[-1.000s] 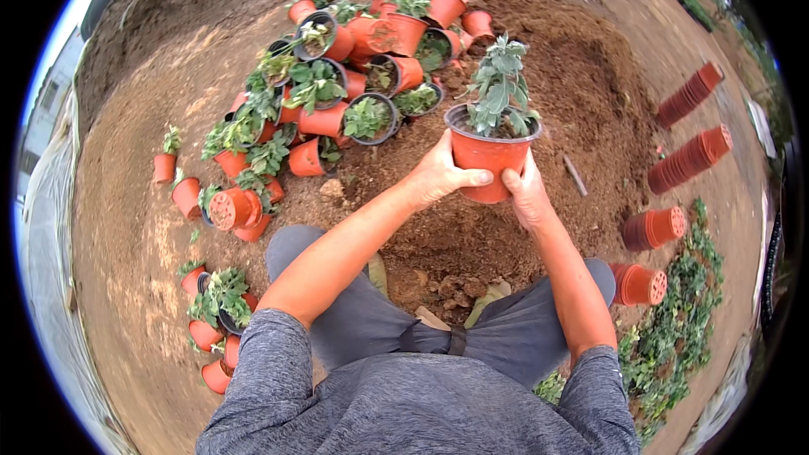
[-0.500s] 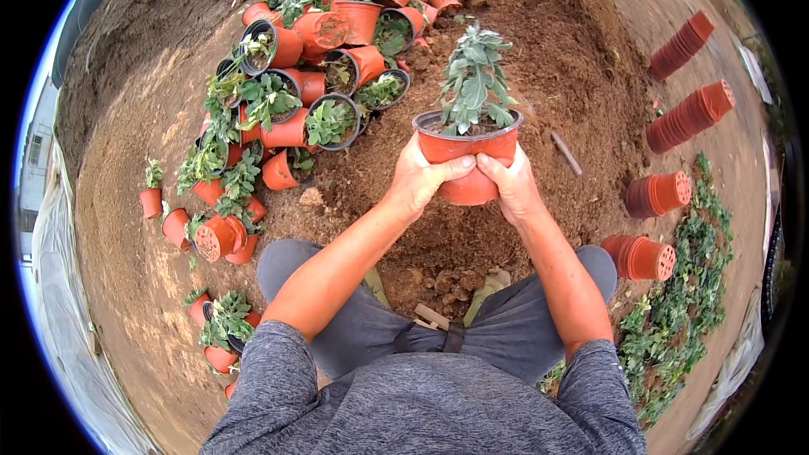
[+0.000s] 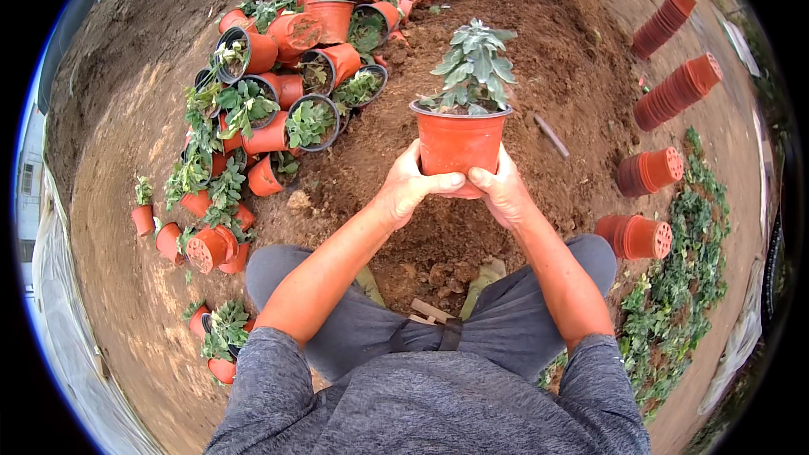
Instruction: The person kneels on the ground and repeatedly picks up small plants in orange pots, removes them, and places them into a pile of soil. The person uses a small hand trowel to dig and move soil around the plants. Empty pots are stacked nearby.
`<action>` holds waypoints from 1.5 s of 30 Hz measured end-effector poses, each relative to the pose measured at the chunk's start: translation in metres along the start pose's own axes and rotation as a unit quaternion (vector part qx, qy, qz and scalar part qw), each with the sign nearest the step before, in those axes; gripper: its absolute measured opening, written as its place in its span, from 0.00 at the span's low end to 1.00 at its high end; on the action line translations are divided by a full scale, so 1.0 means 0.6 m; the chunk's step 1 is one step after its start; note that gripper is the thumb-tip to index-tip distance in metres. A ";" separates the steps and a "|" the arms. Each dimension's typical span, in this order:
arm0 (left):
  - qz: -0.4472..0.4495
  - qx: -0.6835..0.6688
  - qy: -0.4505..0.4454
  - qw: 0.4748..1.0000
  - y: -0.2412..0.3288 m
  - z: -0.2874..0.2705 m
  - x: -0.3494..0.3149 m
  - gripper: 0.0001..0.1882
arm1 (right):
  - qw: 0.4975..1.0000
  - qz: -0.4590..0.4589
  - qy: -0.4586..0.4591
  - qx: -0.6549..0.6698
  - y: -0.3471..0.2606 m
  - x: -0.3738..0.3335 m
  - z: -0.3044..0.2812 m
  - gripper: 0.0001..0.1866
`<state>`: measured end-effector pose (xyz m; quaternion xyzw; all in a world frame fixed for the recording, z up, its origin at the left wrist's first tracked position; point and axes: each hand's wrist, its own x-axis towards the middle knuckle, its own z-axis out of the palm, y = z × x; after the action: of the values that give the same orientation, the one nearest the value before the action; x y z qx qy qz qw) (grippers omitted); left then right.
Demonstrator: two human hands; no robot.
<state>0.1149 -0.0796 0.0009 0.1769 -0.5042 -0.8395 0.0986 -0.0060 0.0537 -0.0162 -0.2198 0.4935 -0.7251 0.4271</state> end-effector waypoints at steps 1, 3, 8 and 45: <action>-0.001 0.008 0.014 1.000 -0.005 0.000 0.000 0.42 | 1.000 0.000 0.005 -0.003 0.001 -0.003 0.000 0.45; -0.002 0.004 0.031 1.000 -0.014 -0.001 0.005 0.39 | 1.000 0.001 0.025 -0.009 0.003 0.000 0.005 0.42; 0.044 -0.047 0.026 0.998 -0.013 -0.005 0.016 0.38 | 0.999 -0.031 0.009 -0.001 -0.006 0.016 -0.003 0.44; 0.008 -0.026 0.224 0.974 -0.010 -0.071 0.017 0.31 | 0.942 -0.179 0.097 -0.266 0.008 0.000 -0.009 0.38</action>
<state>0.1223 -0.1149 -0.0248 0.3535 -0.4491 -0.7905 0.2199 -0.0081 0.0558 -0.0226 -0.3386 0.6603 -0.6494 0.1662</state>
